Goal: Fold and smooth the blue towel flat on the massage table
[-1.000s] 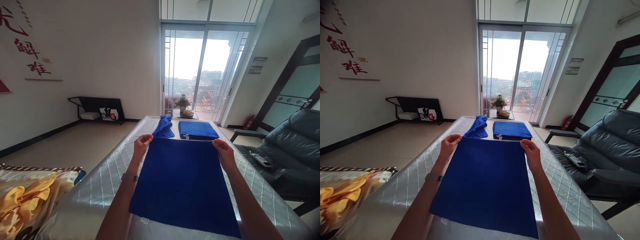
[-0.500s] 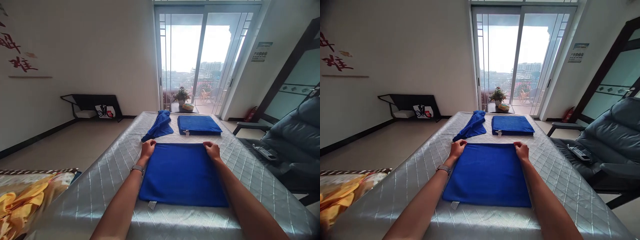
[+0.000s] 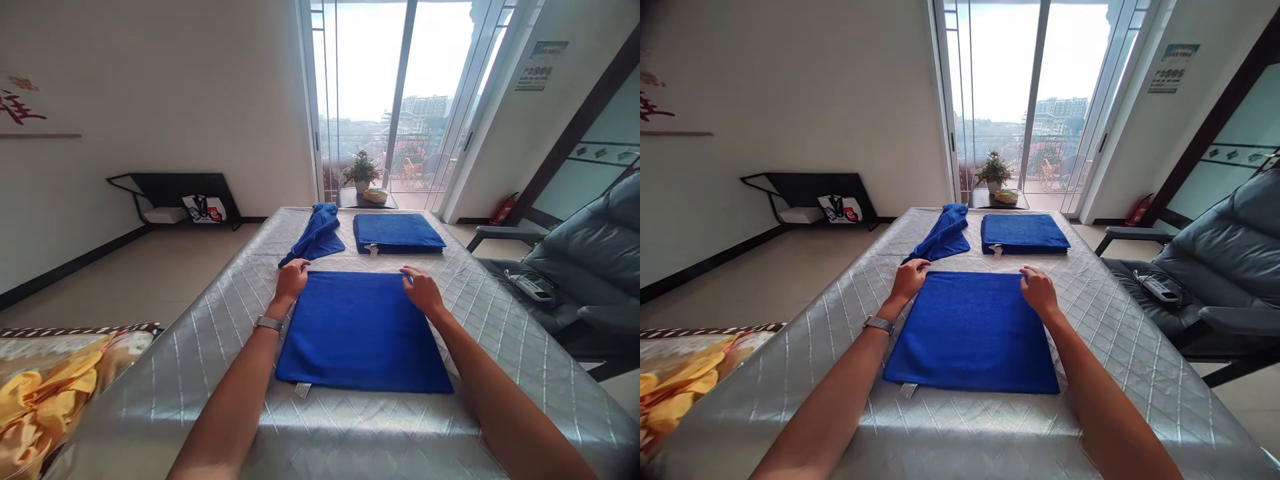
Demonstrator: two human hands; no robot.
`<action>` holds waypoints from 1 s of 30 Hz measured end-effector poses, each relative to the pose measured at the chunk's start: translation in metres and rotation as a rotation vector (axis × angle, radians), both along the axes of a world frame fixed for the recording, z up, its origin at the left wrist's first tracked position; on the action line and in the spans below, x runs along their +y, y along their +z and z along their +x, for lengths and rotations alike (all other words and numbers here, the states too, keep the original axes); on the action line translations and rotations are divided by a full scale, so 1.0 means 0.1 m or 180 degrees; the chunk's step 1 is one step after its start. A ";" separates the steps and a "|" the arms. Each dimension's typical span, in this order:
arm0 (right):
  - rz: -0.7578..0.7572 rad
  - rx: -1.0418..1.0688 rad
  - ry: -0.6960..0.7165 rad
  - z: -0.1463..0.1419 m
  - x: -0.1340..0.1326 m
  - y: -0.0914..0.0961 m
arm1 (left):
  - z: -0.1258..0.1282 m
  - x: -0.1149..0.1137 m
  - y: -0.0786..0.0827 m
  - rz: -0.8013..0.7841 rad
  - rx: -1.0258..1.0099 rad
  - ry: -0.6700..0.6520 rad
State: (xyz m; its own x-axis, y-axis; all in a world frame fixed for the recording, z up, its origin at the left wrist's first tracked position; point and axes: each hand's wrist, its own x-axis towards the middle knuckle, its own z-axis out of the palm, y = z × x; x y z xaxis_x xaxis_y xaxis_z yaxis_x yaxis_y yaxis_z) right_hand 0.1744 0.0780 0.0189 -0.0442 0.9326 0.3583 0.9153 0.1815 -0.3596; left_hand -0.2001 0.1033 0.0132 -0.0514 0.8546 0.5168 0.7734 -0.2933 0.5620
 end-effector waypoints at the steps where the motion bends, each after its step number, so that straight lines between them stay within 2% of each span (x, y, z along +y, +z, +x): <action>1: -0.0075 -0.0028 0.0093 -0.02 -0.03 -0.01 | 0.04 -0.02 0.01 -0.0024 0.0100 -0.0137; 4: -0.0501 -0.0296 0.0186 -0.06 -0.08 -0.09 | 0.14 -0.09 -0.06 -0.0336 0.0513 -0.0536; 7: -0.0863 -0.0580 0.0201 -0.07 -0.08 -0.17 | 0.17 -0.15 -0.19 -0.0778 0.0950 -0.0608; 10: -0.0935 -0.0714 0.0199 -0.05 -0.06 -0.20 | 0.15 -0.18 -0.29 -0.1051 0.1285 -0.0536; 13: -0.0972 -0.0765 0.0185 -0.04 -0.05 -0.21 | 0.13 -0.17 -0.31 -0.1167 0.1462 -0.0455; 18: -0.1060 -0.0773 0.0160 -0.07 -0.05 -0.20 | 0.13 -0.14 -0.27 -0.1265 0.1657 -0.0245; 21: -0.1103 -0.0748 0.0139 -0.10 -0.07 -0.18 | 0.28 -0.12 -0.19 -0.1265 0.1792 0.0098; 23: -0.1110 -0.0722 0.0126 -0.11 -0.08 -0.17 | 0.56 -0.12 -0.12 -0.1153 0.1875 0.0118; 24: -0.1100 -0.0713 0.0127 -0.12 -0.08 -0.17 | 0.76 -0.13 -0.09 -0.1087 0.1901 -0.0019; 28: -0.1026 -0.0788 0.0161 -0.09 -0.09 -0.19 | 1.84 -0.24 -0.02 -0.0904 0.1842 -0.1090; 30: -0.0986 -0.0883 0.0278 -0.05 -0.09 -0.21 | 2.32 -0.29 -0.03 -0.0724 0.1699 -0.1426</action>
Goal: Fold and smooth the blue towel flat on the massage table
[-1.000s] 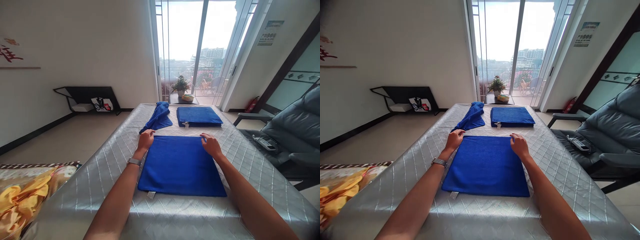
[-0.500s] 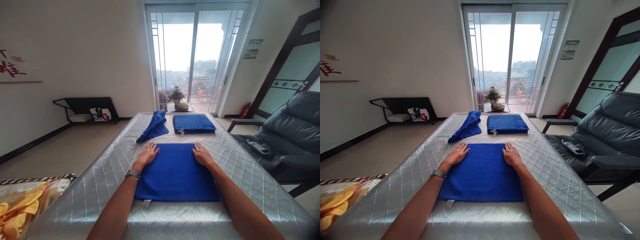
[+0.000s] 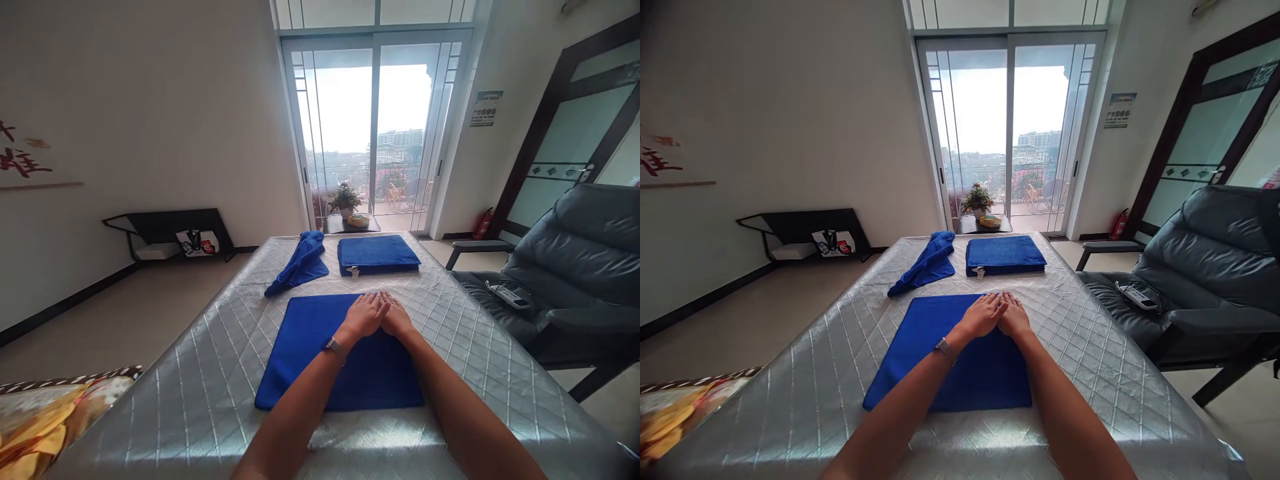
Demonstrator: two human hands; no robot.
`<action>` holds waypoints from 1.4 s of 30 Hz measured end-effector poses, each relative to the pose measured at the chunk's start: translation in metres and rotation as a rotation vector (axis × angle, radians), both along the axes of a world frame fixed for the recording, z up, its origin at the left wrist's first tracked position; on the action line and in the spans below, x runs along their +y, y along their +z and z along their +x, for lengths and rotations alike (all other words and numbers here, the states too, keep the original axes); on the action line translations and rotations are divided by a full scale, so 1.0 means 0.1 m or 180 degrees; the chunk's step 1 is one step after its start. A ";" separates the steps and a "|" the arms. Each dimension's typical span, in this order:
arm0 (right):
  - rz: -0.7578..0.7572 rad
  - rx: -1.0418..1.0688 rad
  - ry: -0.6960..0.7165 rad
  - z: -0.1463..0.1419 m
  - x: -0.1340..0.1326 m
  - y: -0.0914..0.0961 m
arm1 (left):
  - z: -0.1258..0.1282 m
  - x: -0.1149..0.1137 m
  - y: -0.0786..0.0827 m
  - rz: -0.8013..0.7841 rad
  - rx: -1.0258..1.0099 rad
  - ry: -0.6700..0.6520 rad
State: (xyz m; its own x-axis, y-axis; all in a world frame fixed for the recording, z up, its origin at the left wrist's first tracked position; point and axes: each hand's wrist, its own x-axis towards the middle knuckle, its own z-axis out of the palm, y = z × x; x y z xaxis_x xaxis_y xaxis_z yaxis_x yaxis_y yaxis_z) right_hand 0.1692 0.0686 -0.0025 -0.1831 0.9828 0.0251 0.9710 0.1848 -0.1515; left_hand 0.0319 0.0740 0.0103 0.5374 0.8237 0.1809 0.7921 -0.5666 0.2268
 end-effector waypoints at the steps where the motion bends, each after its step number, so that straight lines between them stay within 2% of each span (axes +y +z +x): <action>1: 0.0006 -0.0025 0.0077 0.02 0.00 -0.01 | 0.17 -0.01 -0.01 -0.0028 -0.0076 -0.0025; 3: 0.0031 -0.0035 0.0157 0.04 0.00 -0.03 | 0.35 -0.02 -0.04 -0.0114 -0.0183 0.0075; 6: 0.0075 0.0013 0.0045 0.02 0.01 -0.03 | 0.22 0.01 -0.11 -0.0229 -0.0173 0.0376; 11: 0.0010 0.0075 -0.0165 -0.04 0.03 0.00 | -0.42 0.04 -0.16 -0.0193 0.0052 0.0877; 19: -0.0067 0.0151 -0.0160 -0.04 0.02 0.04 | -1.56 0.00 -0.17 -0.0237 0.0307 0.1676; 23: -0.0022 0.0087 -0.0166 -0.04 0.03 0.03 | -1.91 -0.01 -0.22 -0.0220 0.0216 0.1902; 28: -0.0024 -0.0019 -0.0144 -0.03 0.04 0.03 | -1.93 0.02 -0.24 -0.0316 0.0214 0.1935; 42: -0.0145 -0.0239 -0.0115 0.01 0.10 0.05 | -1.92 -0.01 -0.15 -0.0502 0.0248 0.2034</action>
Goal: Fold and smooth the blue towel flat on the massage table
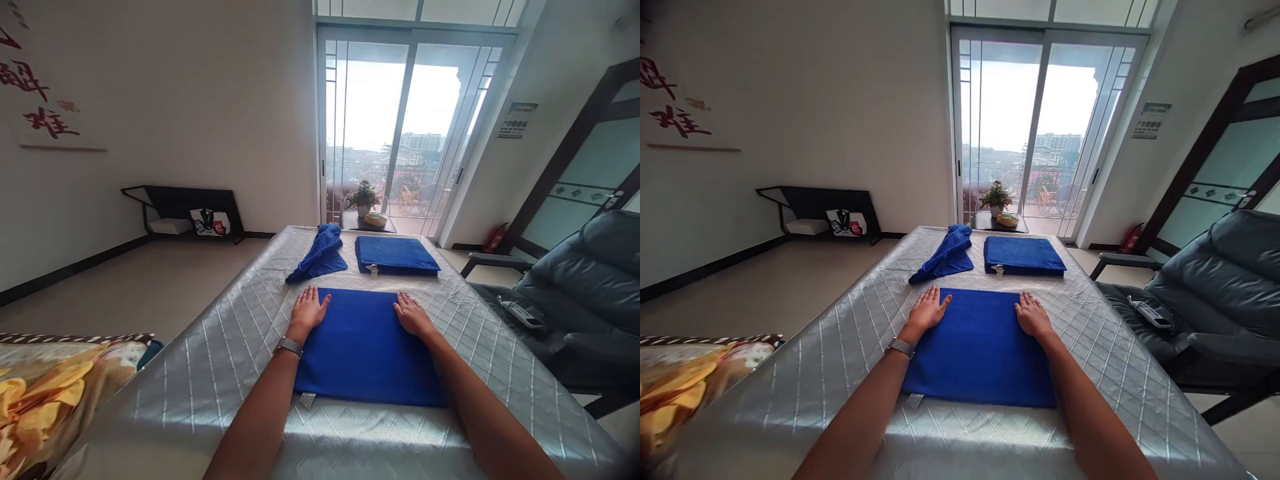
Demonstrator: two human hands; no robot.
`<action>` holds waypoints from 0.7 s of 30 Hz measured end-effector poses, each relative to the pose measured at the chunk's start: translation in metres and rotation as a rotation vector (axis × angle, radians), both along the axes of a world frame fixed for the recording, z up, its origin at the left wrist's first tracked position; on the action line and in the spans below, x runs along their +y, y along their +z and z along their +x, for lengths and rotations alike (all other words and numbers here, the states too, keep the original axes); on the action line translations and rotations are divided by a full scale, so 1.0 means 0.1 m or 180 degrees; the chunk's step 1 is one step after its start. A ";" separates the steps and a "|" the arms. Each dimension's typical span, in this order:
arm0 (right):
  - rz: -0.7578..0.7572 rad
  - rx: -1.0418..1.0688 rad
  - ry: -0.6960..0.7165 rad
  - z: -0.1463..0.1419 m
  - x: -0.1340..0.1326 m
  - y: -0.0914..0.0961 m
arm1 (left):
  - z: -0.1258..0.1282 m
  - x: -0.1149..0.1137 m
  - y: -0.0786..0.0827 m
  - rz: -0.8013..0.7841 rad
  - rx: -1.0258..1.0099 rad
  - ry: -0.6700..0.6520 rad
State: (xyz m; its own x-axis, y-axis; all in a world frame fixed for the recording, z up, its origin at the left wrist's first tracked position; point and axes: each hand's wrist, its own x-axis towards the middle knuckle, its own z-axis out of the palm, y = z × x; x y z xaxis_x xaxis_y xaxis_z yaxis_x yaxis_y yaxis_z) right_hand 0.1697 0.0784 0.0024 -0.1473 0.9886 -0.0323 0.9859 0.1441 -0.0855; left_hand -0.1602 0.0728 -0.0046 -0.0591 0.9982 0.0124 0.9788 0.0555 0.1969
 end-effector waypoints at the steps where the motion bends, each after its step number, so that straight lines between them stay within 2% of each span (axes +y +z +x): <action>1: -0.0004 -0.0002 -0.0006 0.00 0.00 0.00 | 0.00 0.00 0.00 0.0009 -0.0003 0.0013; 8: -0.0039 -0.0006 -0.0018 0.01 0.02 0.01 | -0.03 -0.03 0.01 0.0089 0.0002 0.0115; 11: -0.0038 -0.0020 -0.0018 0.01 0.03 0.00 | -0.02 -0.07 0.05 0.0241 0.0031 0.0013; 14: -0.0027 -0.0036 0.0005 0.00 0.04 0.01 | 0.08 -0.14 0.13 0.0368 0.0032 -0.0254; 17: -0.0025 -0.0086 -0.0012 -0.02 0.04 0.05 | 0.30 -0.24 0.18 0.0471 -0.0027 -0.0640; 21: 0.0034 -0.0175 -0.0079 -0.07 -0.04 0.13 | 0.60 -0.38 0.17 0.0443 -0.0130 -0.1202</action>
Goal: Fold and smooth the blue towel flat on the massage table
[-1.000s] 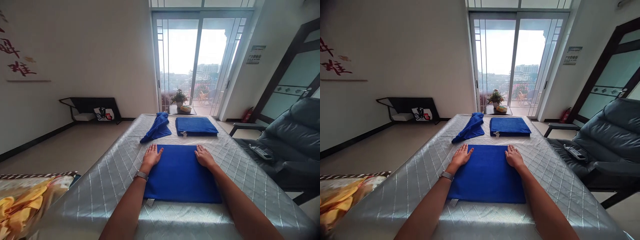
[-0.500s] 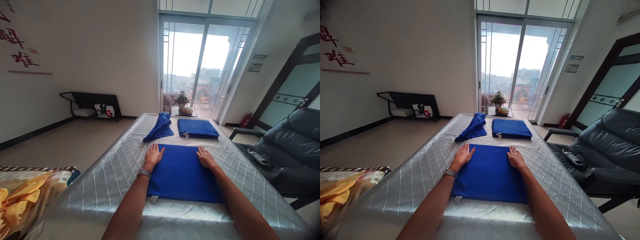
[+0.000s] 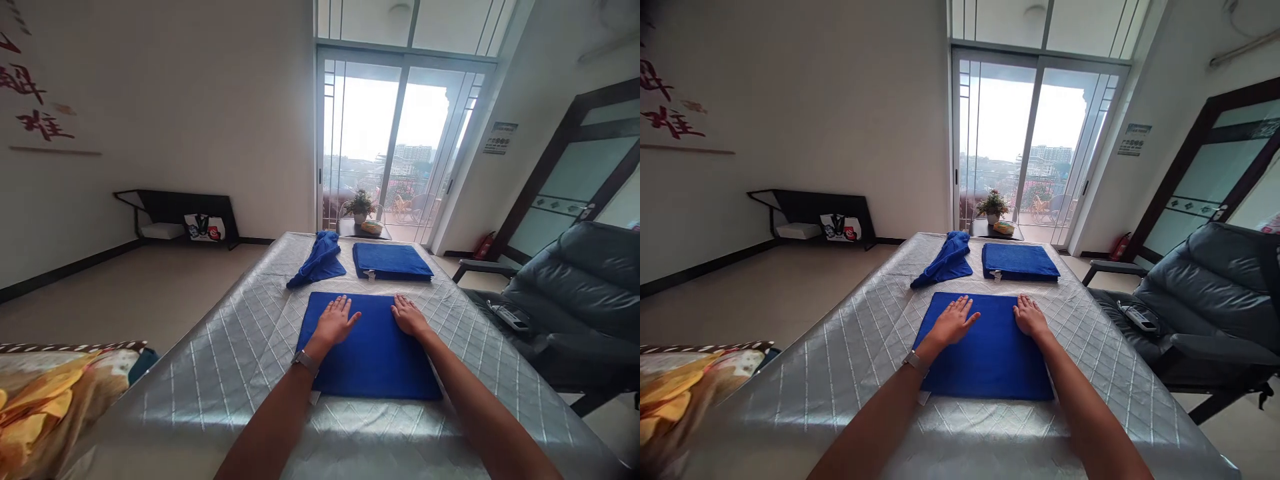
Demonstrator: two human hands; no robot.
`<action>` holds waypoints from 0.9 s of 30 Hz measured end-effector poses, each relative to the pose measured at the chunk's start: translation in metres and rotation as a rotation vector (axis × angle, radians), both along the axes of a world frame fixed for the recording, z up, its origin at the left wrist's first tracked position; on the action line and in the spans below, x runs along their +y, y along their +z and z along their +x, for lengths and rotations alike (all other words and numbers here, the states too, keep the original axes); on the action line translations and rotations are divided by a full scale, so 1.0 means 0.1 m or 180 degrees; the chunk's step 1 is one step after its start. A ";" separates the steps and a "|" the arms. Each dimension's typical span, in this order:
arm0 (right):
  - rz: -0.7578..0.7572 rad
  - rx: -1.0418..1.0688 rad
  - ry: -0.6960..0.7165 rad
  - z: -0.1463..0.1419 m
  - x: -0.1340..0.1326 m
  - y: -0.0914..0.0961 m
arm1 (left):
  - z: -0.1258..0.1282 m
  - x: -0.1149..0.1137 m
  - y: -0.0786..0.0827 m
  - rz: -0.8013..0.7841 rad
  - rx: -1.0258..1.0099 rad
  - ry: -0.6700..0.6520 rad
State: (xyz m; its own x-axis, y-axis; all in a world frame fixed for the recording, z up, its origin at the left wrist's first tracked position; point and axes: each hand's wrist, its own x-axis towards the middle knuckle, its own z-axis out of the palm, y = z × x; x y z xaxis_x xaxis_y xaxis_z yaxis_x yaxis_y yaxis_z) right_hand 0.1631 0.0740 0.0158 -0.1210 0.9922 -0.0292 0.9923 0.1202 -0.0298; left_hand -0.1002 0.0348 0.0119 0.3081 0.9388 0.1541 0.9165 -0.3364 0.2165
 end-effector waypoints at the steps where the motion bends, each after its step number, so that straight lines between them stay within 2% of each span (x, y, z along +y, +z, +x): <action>1: 0.0049 -0.0012 0.0016 -0.01 -0.04 0.01 | 0.05 -0.02 -0.01 -0.0034 0.0004 -0.0074; 4: 0.0166 0.0060 0.0119 -0.04 -0.17 0.00 | 0.12 -0.07 -0.05 -0.0096 0.0055 -0.0179; 8: 0.0067 0.0230 0.0073 -0.06 -0.30 -0.10 | 0.13 -0.10 -0.08 -0.0233 0.0155 -0.0193; 14: -0.0017 0.0336 -0.0062 -0.04 -0.32 -0.17 | 0.12 -0.06 -0.13 -0.0299 0.0258 -0.0018; 18: -0.0053 0.0370 -0.0070 -0.06 -0.32 -0.14 | -0.06 0.08 -0.17 -0.0336 0.0253 0.0292; 23: -0.0104 0.0428 -0.0098 -0.08 -0.35 -0.11 | -0.41 0.23 -0.17 -0.0272 0.0269 0.1001; 27: -0.0110 0.0584 -0.0127 -0.10 -0.38 -0.09 | -0.52 0.22 -0.14 -0.0272 0.0402 0.1138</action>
State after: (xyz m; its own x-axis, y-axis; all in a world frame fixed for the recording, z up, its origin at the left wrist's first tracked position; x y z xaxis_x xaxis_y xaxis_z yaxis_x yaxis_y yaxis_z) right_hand 0.1533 0.0358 0.0073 -0.0880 0.9951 -0.0444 0.9738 0.0766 -0.2141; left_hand -0.1519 0.0566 -0.0018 -0.0295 0.9982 0.0524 0.9939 0.0237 0.1079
